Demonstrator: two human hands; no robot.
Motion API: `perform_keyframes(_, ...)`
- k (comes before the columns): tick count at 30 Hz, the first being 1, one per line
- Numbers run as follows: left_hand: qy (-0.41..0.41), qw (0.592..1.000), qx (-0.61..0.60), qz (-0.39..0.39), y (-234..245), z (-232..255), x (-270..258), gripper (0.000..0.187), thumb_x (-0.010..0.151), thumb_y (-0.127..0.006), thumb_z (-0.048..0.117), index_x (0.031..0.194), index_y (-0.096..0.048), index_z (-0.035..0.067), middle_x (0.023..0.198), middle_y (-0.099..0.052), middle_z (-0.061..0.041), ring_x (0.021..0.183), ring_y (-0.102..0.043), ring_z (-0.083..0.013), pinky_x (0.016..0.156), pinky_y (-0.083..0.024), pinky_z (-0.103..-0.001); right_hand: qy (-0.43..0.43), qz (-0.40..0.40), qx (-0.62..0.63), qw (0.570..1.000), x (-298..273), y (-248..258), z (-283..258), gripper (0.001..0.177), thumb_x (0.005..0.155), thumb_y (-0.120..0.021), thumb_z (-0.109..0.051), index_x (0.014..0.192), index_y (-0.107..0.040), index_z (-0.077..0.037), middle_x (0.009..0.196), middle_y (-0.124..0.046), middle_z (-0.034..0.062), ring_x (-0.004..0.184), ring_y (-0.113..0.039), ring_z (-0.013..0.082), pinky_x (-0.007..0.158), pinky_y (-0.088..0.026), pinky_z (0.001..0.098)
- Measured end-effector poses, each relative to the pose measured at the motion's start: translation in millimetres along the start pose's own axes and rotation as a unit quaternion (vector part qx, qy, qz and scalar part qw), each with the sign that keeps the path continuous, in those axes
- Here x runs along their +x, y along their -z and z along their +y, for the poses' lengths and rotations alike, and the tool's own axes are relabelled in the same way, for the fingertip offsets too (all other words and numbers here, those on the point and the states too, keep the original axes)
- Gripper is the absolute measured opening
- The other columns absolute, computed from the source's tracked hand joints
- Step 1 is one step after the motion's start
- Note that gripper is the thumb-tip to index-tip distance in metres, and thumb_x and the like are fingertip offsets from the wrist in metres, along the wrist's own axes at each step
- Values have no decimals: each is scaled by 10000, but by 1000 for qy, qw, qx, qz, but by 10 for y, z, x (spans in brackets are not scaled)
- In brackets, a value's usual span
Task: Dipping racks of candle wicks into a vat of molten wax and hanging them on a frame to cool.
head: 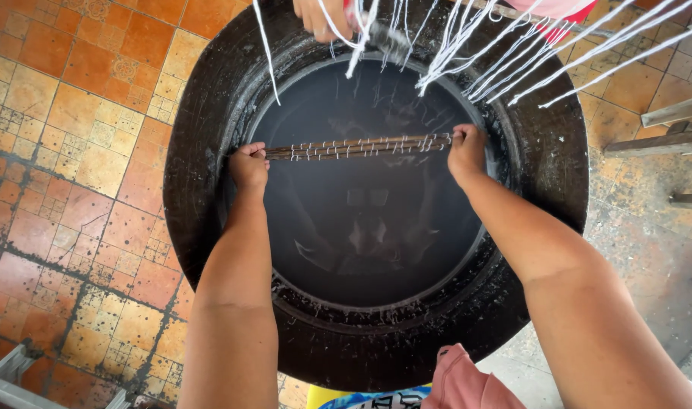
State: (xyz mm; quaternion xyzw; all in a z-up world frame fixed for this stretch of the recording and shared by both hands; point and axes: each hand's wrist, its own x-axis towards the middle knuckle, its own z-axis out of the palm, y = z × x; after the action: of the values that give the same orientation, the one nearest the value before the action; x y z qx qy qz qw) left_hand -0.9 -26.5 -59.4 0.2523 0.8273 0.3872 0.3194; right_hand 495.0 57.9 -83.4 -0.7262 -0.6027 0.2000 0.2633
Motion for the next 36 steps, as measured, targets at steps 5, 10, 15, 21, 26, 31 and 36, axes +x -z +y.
perform_keyframes(5, 8, 999, 23, -22, 265, 422, -259, 177, 933, -668, 33, 1064, -783, 63, 921, -755, -207, 703, -762, -245, 629, -683, -297, -91, -13, -2, 996, 51, 328, -100, 76, 995, -623, -260, 998, -698, -244, 972, -660, 57, 968, -677, 298, 842, -556, 386)
perform_keyframes(10, 1, 998, 16, -54, 793, 1144, -680, 202, 920, -650, 8, 1075, -773, 51, 930, -742, -229, 703, -761, -245, 636, -678, -304, -216, -81, 201, 952, -315, 1441, -1005, 121, 1034, -521, -254, 1077, -634, -251, 690, -559, 3, 477, -551, 132, 388, -468, 222)
perform_keyframes(15, -59, 993, 31, -97, 1502, 2052, -1492, 171, 915, -697, 45, 1068, -773, 52, 937, -734, -230, 722, -769, -259, 660, -682, -319, -154, -87, 252, 951, -622, 2320, -1389, 118, 1060, -594, -139, 1141, -674, -106, 831, -545, 64, 562, -562, 82, 415, -503, 198)
perform_keyframes(21, 24, 987, 41, -153, 2013, 2362, -2164, 240, 978, -668, 65, 1211, -722, 46, 1024, -764, -83, 808, -743, -117, 773, -661, -202, -115, -131, 340, 924, -1133, 2902, -1527, 76, 1133, -541, -59, 1193, -578, -30, 784, -485, 65, 593, -455, 72, 479, -367, 195)
perform_keyframes(26, 33, 985, 12, -166, 2216, 1969, -2428, 247, 956, -699, 34, 1201, -720, 14, 957, -766, -113, 768, -736, -135, 742, -649, -213, -121, -116, 340, 925, -1621, 3121, -1462, 84, 1140, -579, -115, 1170, -600, -39, 765, -500, 57, 606, -471, 74, 487, -357, 191)
perform_keyframes(31, 51, 985, 9, -163, 2505, 1729, -2785, 228, 933, -731, 51, 1159, -747, 29, 912, -767, -104, 737, -727, -150, 715, -642, -225, -138, -111, 331, 927, -2114, 3380, -1401, 126, 1138, -569, -115, 1203, -601, -11, 704, -475, 50, 586, -464, 85, 515, -343, 204)
perform_keyframes(36, 128, 975, -17, -181, 2820, 1357, -3078, 214, 897, -741, -5, 1109, -739, -35, 866, -769, -149, 714, -737, -213, 684, -649, -269, -142, -153, 335, 919, -2540, 3576, -1255, 109, 1086, -560, -75, 1181, -582, -26, 692, -539, 56, 556, -514, 93, 531, -411, 184)
